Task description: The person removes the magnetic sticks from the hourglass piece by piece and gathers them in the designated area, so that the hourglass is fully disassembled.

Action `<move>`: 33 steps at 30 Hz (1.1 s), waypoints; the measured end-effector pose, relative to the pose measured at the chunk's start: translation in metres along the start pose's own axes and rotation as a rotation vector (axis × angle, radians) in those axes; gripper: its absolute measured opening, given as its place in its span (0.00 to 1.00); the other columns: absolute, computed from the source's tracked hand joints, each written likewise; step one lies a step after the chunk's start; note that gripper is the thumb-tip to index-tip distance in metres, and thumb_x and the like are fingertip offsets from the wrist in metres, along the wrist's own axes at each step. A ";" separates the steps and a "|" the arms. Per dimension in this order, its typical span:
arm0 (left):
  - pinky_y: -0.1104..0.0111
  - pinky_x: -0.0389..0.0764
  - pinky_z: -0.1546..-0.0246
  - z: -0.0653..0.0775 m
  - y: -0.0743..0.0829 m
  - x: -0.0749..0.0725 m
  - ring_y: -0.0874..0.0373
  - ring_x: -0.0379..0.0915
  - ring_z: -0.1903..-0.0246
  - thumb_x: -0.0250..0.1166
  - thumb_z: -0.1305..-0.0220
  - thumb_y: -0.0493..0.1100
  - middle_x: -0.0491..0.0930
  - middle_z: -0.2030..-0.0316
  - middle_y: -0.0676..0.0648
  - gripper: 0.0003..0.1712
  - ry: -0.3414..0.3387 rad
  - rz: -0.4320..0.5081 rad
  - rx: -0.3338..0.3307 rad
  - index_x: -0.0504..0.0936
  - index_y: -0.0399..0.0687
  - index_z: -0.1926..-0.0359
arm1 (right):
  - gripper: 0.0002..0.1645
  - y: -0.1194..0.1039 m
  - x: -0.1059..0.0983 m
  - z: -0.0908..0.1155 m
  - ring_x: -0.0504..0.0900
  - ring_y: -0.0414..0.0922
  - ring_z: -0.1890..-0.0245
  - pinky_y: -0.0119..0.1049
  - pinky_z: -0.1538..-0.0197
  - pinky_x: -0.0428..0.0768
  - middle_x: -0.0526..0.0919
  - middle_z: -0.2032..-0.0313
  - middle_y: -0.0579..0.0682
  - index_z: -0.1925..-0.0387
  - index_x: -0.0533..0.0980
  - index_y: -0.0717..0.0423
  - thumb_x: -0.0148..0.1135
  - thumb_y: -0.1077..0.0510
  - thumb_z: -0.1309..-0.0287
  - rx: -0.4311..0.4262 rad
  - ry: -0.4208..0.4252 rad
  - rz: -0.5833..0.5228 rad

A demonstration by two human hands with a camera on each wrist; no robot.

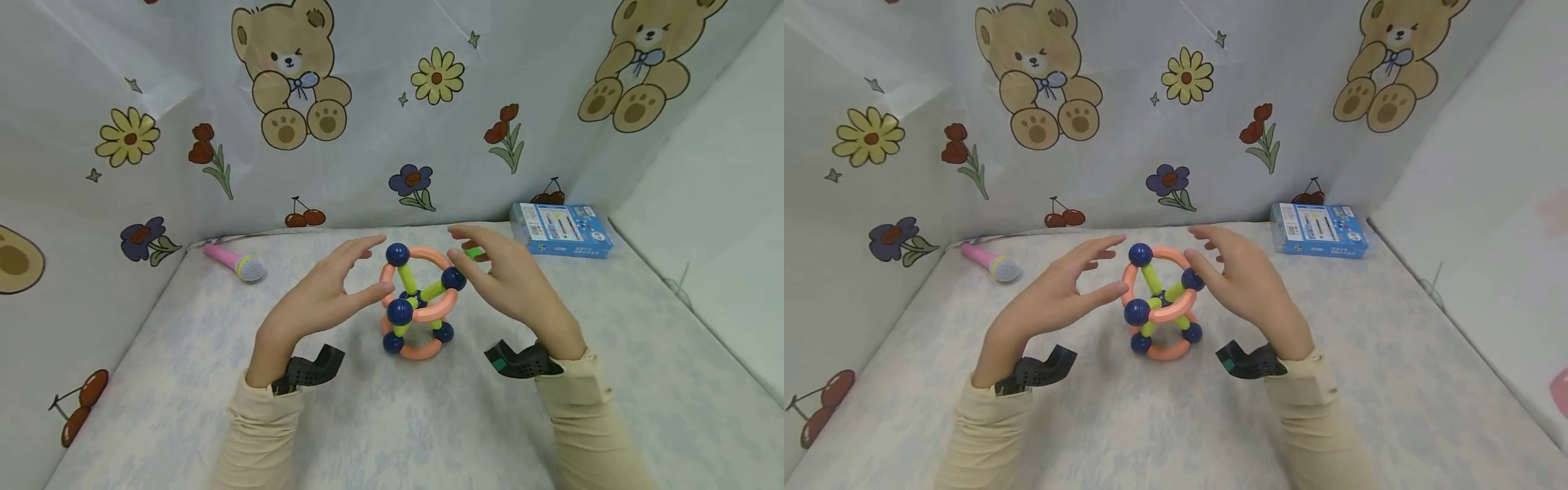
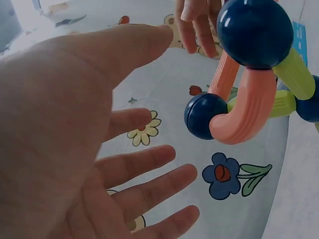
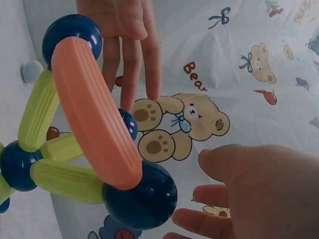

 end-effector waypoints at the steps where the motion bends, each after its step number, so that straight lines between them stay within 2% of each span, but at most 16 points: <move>1: 0.47 0.77 0.36 0.000 0.000 0.002 0.54 0.63 0.29 0.69 0.34 0.63 0.64 0.26 0.55 0.45 -0.007 -0.004 0.004 0.61 0.64 0.21 | 0.28 0.001 0.001 0.000 0.83 0.53 0.43 0.54 0.45 0.84 0.81 0.37 0.56 0.29 0.72 0.54 0.54 0.46 0.22 -0.007 -0.003 0.008; 6: 0.51 0.78 0.37 -0.002 0.005 0.016 0.54 0.69 0.35 0.78 0.45 0.65 0.62 0.27 0.53 0.59 -0.071 -0.086 0.023 0.55 0.68 0.19 | 0.27 0.005 0.003 -0.002 0.85 0.52 0.48 0.51 0.49 0.86 0.83 0.41 0.56 0.30 0.73 0.53 0.54 0.48 0.22 -0.022 -0.033 0.013; 10: 0.51 0.81 0.41 -0.005 0.005 0.025 0.52 0.74 0.40 0.80 0.47 0.63 0.64 0.29 0.49 0.61 -0.110 -0.142 0.009 0.54 0.68 0.19 | 0.25 0.005 0.007 -0.002 0.86 0.50 0.51 0.51 0.49 0.86 0.83 0.40 0.53 0.30 0.74 0.52 0.53 0.49 0.21 -0.043 -0.065 -0.001; 13: 0.53 0.82 0.43 -0.006 0.003 0.023 0.53 0.76 0.43 0.79 0.45 0.59 0.73 0.37 0.49 0.56 -0.118 -0.145 0.015 0.59 0.63 0.20 | 0.23 0.004 0.009 -0.002 0.85 0.49 0.52 0.51 0.50 0.86 0.84 0.41 0.52 0.33 0.76 0.52 0.52 0.51 0.20 -0.057 -0.077 -0.017; 16: 0.57 0.84 0.47 -0.005 -0.001 0.015 0.55 0.79 0.47 0.78 0.41 0.53 0.78 0.44 0.50 0.48 -0.107 -0.136 0.034 0.66 0.56 0.23 | 0.20 0.002 0.012 -0.002 0.84 0.47 0.51 0.49 0.50 0.86 0.85 0.43 0.51 0.36 0.79 0.53 0.53 0.52 0.21 -0.067 -0.083 -0.028; 19: 0.58 0.85 0.51 -0.003 -0.008 0.006 0.54 0.83 0.49 0.74 0.36 0.45 0.83 0.44 0.51 0.36 -0.081 -0.129 0.035 0.73 0.51 0.29 | 0.18 0.000 0.014 -0.003 0.85 0.46 0.53 0.47 0.52 0.87 0.86 0.46 0.50 0.41 0.82 0.53 0.56 0.51 0.23 -0.078 -0.083 -0.030; 23: 0.59 0.83 0.53 -0.001 -0.016 -0.003 0.54 0.83 0.53 0.70 0.34 0.38 0.86 0.50 0.50 0.23 -0.050 -0.138 0.045 0.80 0.48 0.38 | 0.15 -0.003 0.020 -0.005 0.85 0.45 0.56 0.45 0.54 0.87 0.88 0.52 0.48 0.44 0.82 0.52 0.59 0.51 0.24 -0.069 -0.095 -0.040; 29: 0.57 0.84 0.48 -0.002 -0.022 -0.006 0.52 0.83 0.52 0.69 0.34 0.37 0.86 0.49 0.50 0.23 -0.058 -0.114 0.065 0.80 0.47 0.39 | 0.24 -0.006 0.038 -0.009 0.89 0.46 0.58 0.45 0.59 0.86 0.89 0.54 0.51 0.34 0.74 0.48 0.58 0.45 0.24 0.040 -0.102 -0.139; 33: 0.56 0.84 0.44 -0.002 -0.024 -0.006 0.52 0.83 0.50 0.70 0.34 0.35 0.85 0.49 0.49 0.22 -0.055 -0.094 0.086 0.80 0.46 0.39 | 0.24 -0.002 0.049 -0.011 0.85 0.46 0.67 0.42 0.66 0.81 0.89 0.64 0.47 0.36 0.75 0.47 0.56 0.40 0.24 0.127 -0.057 -0.216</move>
Point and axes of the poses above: each hand's wrist, its own z-axis away from the middle knuckle, its own x-axis out of the palm, y = z × x, the point moved 2 cm from there along -z, towards the middle knuckle
